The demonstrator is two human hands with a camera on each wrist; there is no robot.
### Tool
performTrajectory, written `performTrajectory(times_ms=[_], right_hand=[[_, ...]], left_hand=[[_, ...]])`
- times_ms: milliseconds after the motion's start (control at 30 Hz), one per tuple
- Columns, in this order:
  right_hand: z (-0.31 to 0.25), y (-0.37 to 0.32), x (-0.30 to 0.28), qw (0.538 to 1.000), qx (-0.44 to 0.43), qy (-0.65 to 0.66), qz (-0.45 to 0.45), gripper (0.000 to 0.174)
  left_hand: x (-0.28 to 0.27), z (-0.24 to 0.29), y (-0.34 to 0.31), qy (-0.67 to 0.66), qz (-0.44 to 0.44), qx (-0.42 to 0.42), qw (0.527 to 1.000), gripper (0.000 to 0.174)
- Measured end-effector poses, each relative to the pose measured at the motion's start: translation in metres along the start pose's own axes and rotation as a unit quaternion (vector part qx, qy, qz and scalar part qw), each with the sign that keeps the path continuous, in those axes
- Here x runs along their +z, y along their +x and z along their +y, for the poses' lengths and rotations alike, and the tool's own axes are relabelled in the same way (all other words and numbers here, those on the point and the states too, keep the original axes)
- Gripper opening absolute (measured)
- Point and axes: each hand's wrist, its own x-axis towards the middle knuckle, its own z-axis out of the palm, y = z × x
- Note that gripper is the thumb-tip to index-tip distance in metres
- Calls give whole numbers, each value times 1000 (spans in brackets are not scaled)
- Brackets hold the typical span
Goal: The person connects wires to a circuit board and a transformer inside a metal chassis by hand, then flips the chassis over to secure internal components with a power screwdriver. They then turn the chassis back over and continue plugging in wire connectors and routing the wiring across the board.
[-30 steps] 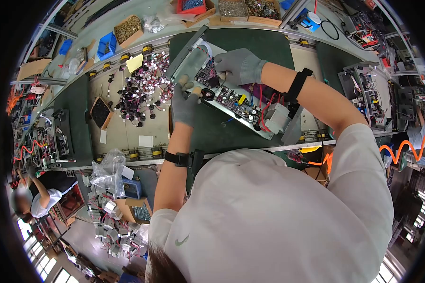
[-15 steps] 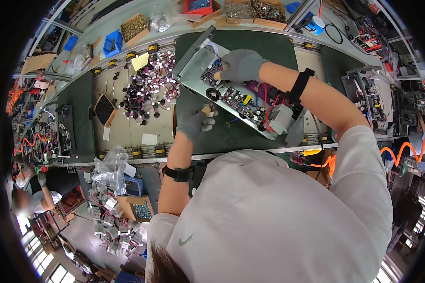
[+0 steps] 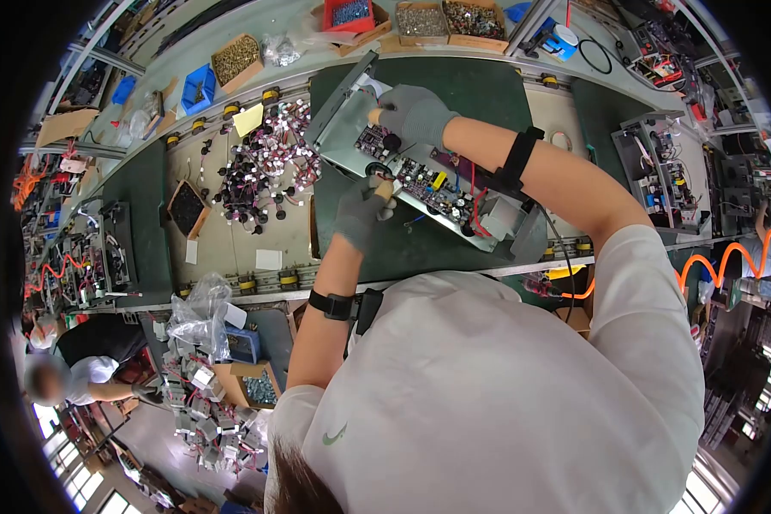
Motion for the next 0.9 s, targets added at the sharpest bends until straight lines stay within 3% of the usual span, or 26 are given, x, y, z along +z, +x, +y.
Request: performTrajectory(times_ms=[33,67,133,167,200,233,267,300,367,400,467,500,567,833,900], right_hand=[[5,6,-2,991,40,122,-23,35],[10,11,-8,991,41,122,-23,35],[21,16,-23,900,220,366,-86,27],[22,14,-26,900,220,365,-88,27],[23,11,-28,979,124,153,-49,23],[25,7,-29,997,21,-68,-5,20],[23,-1,-24,963,-85,-225,119,20],[21,-4,-24,963,-83,-226,120,20],[6,-15,-24,927,-193,-228,225,24],[-8,-24,-26,928,-193,-228,222,24],[-34,-39,-31,985,-63,-160,-26,28],[-38,-40,-28,985,-63,-160,-26,28],[-46,-38,-25,962,40,-149,-227,52],[-47,-26,-22,944,54,-92,-314,44],[-57,-27,-25,931,28,-146,-332,30]], left_hand=[[3,0,1,0,0,-1,1000,30],[6,0,3,16,33,25,999,35],[8,4,2,30,66,52,996,40],[9,10,-3,37,40,80,995,39],[9,12,-5,44,15,108,993,38],[8,9,-4,43,15,108,993,38],[7,4,-2,24,-15,107,994,38],[7,2,0,5,-45,106,993,37],[8,-2,1,-5,-45,124,991,38],[9,-4,0,-16,-42,141,989,38],[9,-5,2,-18,-30,140,990,36],[10,-5,4,-19,-20,141,990,34],[13,-7,8,-22,1,133,991,33],[9,-1,5,1,36,137,990,34],[3,-3,12,155,18,262,952,37]])
